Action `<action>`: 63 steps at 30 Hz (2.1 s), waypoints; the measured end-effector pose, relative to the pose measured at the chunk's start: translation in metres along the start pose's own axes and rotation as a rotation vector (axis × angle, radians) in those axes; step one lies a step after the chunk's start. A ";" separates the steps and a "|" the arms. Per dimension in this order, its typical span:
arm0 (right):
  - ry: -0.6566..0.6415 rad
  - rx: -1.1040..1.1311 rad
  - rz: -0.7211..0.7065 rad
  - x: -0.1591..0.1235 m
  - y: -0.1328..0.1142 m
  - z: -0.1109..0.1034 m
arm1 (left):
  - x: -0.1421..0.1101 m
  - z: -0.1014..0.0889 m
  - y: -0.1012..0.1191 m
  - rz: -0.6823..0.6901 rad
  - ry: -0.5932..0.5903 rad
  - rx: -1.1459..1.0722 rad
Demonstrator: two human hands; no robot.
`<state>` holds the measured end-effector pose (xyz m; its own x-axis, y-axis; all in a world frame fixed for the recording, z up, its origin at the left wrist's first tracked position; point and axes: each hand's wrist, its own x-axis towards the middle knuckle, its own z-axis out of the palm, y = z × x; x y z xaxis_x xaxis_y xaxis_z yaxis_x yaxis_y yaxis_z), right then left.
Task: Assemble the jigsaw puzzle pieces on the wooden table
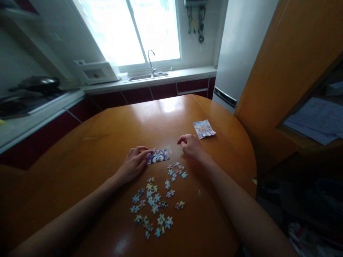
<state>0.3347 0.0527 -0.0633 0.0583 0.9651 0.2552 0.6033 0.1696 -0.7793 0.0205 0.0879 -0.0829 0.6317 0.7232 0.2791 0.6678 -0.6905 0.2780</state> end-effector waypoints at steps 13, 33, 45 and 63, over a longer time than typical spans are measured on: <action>-0.047 -0.033 0.010 0.000 0.003 0.003 | 0.000 -0.002 0.004 0.004 -0.012 -0.007; -0.069 -0.040 0.027 -0.003 0.004 0.002 | 0.000 0.000 0.003 0.013 -0.011 0.014; -0.117 -0.068 0.019 -0.006 0.003 -0.001 | -0.002 -0.001 0.008 -0.003 0.009 0.000; -0.195 -0.094 0.014 -0.010 0.006 0.002 | -0.002 0.000 0.007 -0.007 0.005 0.018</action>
<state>0.3365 0.0442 -0.0718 -0.0826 0.9891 0.1220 0.6755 0.1456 -0.7228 0.0239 0.0814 -0.0819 0.6250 0.7279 0.2819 0.6791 -0.6851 0.2636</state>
